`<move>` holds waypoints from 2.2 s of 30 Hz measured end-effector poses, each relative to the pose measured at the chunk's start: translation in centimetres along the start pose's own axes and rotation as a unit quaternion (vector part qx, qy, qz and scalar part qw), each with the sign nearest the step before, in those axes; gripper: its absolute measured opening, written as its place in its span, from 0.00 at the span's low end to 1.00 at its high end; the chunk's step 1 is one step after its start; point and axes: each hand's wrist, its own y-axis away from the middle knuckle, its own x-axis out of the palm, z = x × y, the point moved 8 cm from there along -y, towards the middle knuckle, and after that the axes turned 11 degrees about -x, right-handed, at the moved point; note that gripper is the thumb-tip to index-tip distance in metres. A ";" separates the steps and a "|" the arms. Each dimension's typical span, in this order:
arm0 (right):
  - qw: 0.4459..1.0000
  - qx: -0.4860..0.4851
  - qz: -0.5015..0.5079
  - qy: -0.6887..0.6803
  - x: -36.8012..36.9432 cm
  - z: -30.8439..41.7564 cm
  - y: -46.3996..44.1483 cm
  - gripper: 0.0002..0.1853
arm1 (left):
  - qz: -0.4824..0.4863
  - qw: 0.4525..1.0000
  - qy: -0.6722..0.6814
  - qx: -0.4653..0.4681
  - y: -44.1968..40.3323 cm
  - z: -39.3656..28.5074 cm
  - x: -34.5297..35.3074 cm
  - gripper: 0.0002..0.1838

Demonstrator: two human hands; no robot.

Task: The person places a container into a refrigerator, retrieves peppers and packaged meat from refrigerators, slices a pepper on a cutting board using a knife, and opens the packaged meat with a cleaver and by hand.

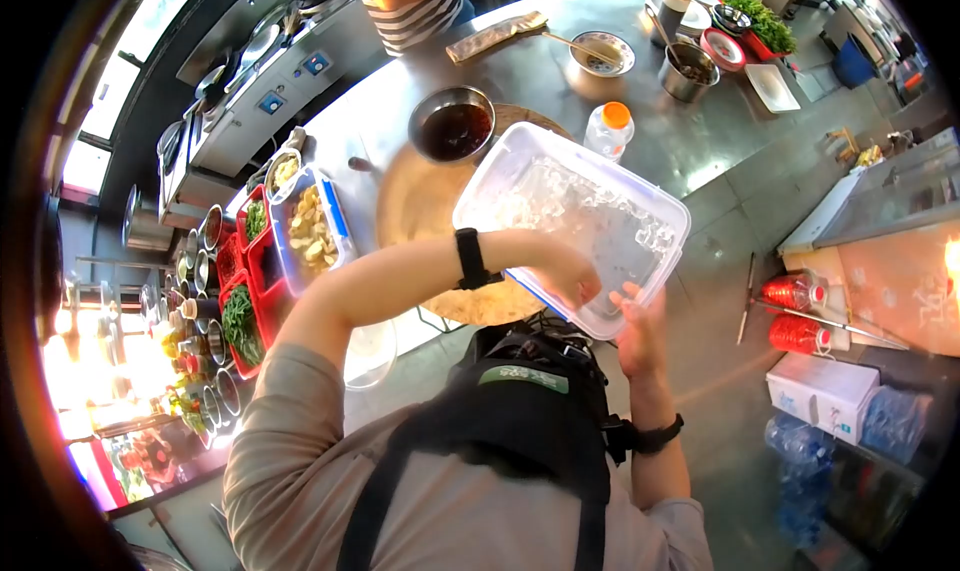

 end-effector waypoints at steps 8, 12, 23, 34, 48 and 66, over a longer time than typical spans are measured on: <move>0.999 0.023 -0.001 0.026 0.2 1.1 0.0 0.51 | 0.060 0.983 0.171 0.035 3.5 2.9 -2.6 0.10; 0.999 -0.008 -0.008 0.037 -0.3 0.5 -0.5 0.52 | -0.022 0.957 0.289 -0.009 6.9 8.6 -7.4 0.08; 1.000 0.019 -0.016 0.000 0.4 0.2 -0.3 0.53 | -0.376 0.837 0.352 -0.187 15.9 29.1 -15.5 0.15; 1.000 0.009 0.005 0.019 1.3 0.0 -0.8 0.55 | -0.154 0.987 -0.054 0.000 5.2 6.4 -4.1 0.16; 0.998 -0.010 -0.055 0.012 2.4 -0.2 2.9 0.47 | 0.068 0.995 -0.047 0.052 2.1 4.0 0.9 0.11; 0.973 -0.096 -0.193 -0.077 -7.1 -1.9 21.7 0.47 | -0.488 0.870 -0.014 -0.073 16.5 25.4 -18.6 0.17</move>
